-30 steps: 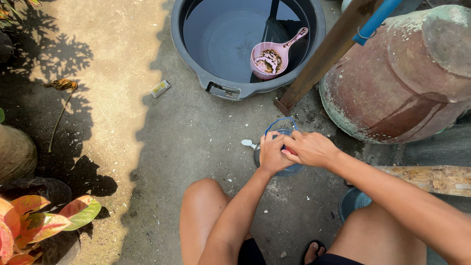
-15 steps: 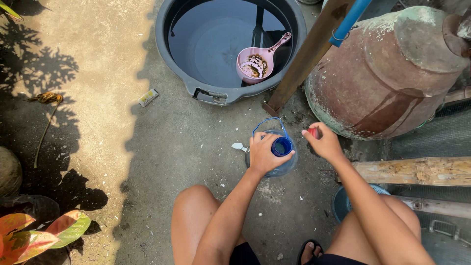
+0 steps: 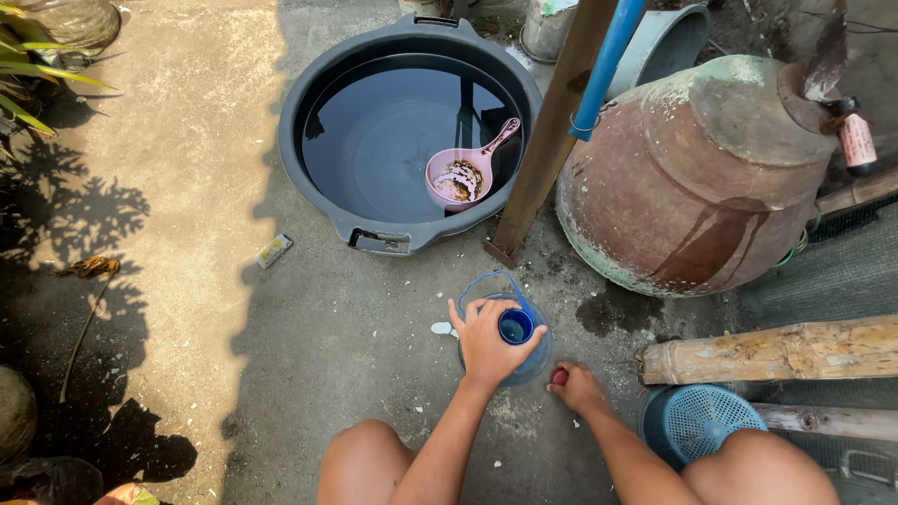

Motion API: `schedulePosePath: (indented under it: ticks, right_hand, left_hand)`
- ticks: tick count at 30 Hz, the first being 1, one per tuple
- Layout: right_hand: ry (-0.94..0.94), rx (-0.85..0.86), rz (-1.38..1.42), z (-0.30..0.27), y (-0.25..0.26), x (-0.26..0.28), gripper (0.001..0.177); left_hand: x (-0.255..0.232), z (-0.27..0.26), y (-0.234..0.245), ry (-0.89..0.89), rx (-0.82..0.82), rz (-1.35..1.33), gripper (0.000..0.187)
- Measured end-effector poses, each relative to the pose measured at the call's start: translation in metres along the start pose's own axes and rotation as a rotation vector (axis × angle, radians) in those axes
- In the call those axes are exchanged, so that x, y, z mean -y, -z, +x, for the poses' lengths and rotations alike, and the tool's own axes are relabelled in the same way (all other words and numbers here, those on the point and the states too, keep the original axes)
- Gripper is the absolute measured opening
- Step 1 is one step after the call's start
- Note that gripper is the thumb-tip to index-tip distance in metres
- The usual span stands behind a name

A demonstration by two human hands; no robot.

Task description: The person fills a plastic bottle with water using a blue hose and then uses a hand trowel to move soil into various plant pots in an outdoor garden area.

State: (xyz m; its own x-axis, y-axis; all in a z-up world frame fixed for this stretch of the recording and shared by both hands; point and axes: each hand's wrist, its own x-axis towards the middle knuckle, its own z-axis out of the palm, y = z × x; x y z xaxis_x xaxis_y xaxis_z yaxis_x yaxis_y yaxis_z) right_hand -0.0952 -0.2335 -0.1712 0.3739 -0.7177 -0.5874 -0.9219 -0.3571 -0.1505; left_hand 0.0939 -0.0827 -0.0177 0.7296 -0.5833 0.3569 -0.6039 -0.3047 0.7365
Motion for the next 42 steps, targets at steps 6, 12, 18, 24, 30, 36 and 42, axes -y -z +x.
schedulePosePath:
  ticks: [6, 12, 18, 24, 30, 36, 42]
  right_hand:
    - [-0.015, -0.037, 0.12, 0.034, 0.04, 0.015, 0.068]
    - [0.737, -0.789, 0.936, 0.029, 0.225, 0.101, 0.031]
    - [0.899, -1.133, 0.757, -0.024, 0.337, 0.21, 0.065]
    - [0.74, -0.931, 0.95, -0.031, 0.343, 0.231, 0.049]
    - [0.848, -1.005, 0.753, -0.09, 0.316, 0.202, 0.027]
    - [1.048, -1.268, 0.379, -0.148, 0.291, 0.194, 0.016]
    - [1.311, -0.918, 0.655, -0.1, 0.227, 0.153, 0.022]
  left_hand:
    - [0.002, 0.002, 0.005, -0.008, 0.03, 0.003, 0.052]
    - [0.002, 0.009, 0.01, -0.025, 0.08, 0.068, 0.05]
    - [-0.013, 0.021, 0.032, -0.011, 0.205, 0.106, 0.062]
    - [-0.022, 0.032, 0.046, -0.075, 0.201, -0.019, 0.095]
    - [-0.071, 0.099, 0.075, -0.194, -0.079, -0.283, 0.082]
    - [-0.155, 0.172, 0.092, -0.244, 0.259, -0.496, 0.054]
    - [-0.133, 0.165, 0.091, -0.432, 0.339, -0.628, 0.049]
